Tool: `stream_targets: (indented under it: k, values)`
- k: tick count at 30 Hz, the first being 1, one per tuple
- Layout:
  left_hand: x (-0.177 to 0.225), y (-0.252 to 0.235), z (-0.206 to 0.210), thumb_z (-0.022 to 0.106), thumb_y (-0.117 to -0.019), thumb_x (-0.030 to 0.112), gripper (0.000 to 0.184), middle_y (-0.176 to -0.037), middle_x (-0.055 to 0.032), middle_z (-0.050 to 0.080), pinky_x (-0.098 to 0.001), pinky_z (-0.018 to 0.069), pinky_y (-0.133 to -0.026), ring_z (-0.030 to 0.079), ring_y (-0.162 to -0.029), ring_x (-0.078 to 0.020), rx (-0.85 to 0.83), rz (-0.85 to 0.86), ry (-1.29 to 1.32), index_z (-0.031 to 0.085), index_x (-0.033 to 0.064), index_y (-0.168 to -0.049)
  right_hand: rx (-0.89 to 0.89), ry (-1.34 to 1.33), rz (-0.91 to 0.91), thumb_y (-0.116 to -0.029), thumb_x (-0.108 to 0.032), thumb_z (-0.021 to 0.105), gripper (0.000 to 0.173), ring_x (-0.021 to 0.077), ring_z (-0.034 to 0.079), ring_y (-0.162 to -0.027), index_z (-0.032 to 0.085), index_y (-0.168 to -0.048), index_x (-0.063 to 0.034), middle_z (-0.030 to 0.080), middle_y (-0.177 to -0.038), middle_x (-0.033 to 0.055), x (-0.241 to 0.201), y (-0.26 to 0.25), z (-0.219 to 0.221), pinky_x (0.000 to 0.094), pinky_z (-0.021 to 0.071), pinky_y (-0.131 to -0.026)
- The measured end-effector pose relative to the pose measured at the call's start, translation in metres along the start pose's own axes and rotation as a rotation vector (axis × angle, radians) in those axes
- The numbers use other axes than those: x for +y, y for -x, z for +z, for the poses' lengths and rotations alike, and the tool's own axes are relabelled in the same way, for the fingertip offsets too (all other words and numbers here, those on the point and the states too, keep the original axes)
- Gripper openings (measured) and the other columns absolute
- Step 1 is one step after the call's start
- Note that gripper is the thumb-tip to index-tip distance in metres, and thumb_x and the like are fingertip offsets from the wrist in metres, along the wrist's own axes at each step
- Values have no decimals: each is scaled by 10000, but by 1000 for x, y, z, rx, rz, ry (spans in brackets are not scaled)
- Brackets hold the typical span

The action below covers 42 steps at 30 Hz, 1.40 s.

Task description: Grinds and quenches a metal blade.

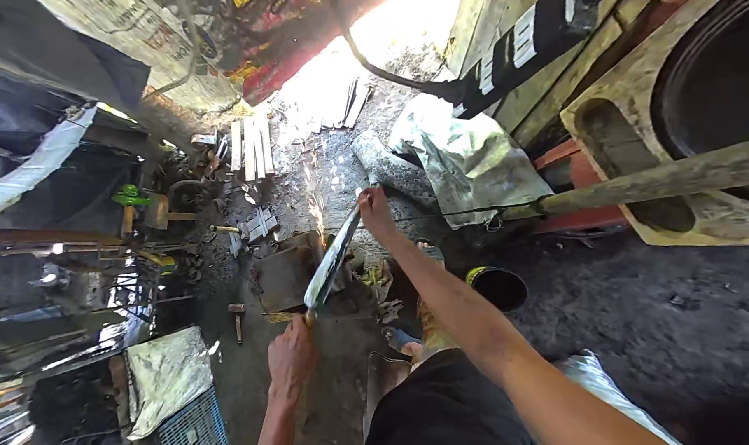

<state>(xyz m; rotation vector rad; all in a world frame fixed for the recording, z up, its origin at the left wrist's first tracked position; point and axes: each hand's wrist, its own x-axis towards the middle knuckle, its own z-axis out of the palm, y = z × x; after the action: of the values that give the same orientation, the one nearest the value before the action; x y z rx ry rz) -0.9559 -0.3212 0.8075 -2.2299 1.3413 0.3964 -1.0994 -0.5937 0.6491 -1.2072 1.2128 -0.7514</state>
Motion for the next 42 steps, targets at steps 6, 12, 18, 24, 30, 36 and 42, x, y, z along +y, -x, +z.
stream_targets:
  k: [6,12,18,24,30,36,42]
  values:
    - [13,-36,18,554,-969,301,370,-993,-141,743,-558,581,-710,738,-841,-350,103,51,26,630,89,-1261,85,38,-40,-1072,-223,435,348,288,668,-946,542,-1306,11,654,-1056,186,-15,-31,-40,487,567,-862]
    - [-39,66,55,609,-947,307,378,-939,-138,744,-554,587,-724,739,-846,-345,-48,-92,109,620,93,-1257,-75,75,-25,-1095,-262,439,396,318,684,-924,487,-1401,-15,663,-1069,202,-14,68,27,517,587,-837]
    - [10,-1,15,579,-979,302,358,-988,-140,743,-575,581,-737,735,-866,-359,-26,-32,67,616,105,-1275,-14,20,6,-1109,-279,420,420,308,673,-896,486,-1396,20,660,-1022,212,-17,13,-20,500,577,-837]
    - [15,-16,30,578,-960,313,361,-936,-147,740,-565,581,-700,736,-825,-354,80,2,94,641,81,-1229,72,19,-62,-1082,-249,436,367,285,679,-879,536,-1332,0,672,-984,176,-21,-16,-31,495,578,-818]
    - [-44,79,68,621,-932,284,381,-923,-142,745,-538,590,-727,744,-840,-338,-107,-165,106,619,69,-1246,-48,37,-87,-1069,-247,493,319,281,657,-829,552,-1299,-35,646,-991,159,-13,81,50,492,581,-759]
    - [22,-22,18,550,-983,293,369,-987,-135,741,-557,587,-730,738,-858,-343,-6,-15,78,604,90,-1286,81,60,-56,-1071,-244,469,430,307,692,-967,473,-1425,-1,670,-1118,204,-20,-14,-21,502,587,-871]
    - [2,-5,34,562,-969,327,381,-1015,-144,737,-549,586,-746,737,-880,-341,-11,-51,73,618,77,-1251,112,16,-62,-1067,-248,472,388,285,686,-936,530,-1378,-25,676,-1102,188,-20,1,-12,487,584,-848]
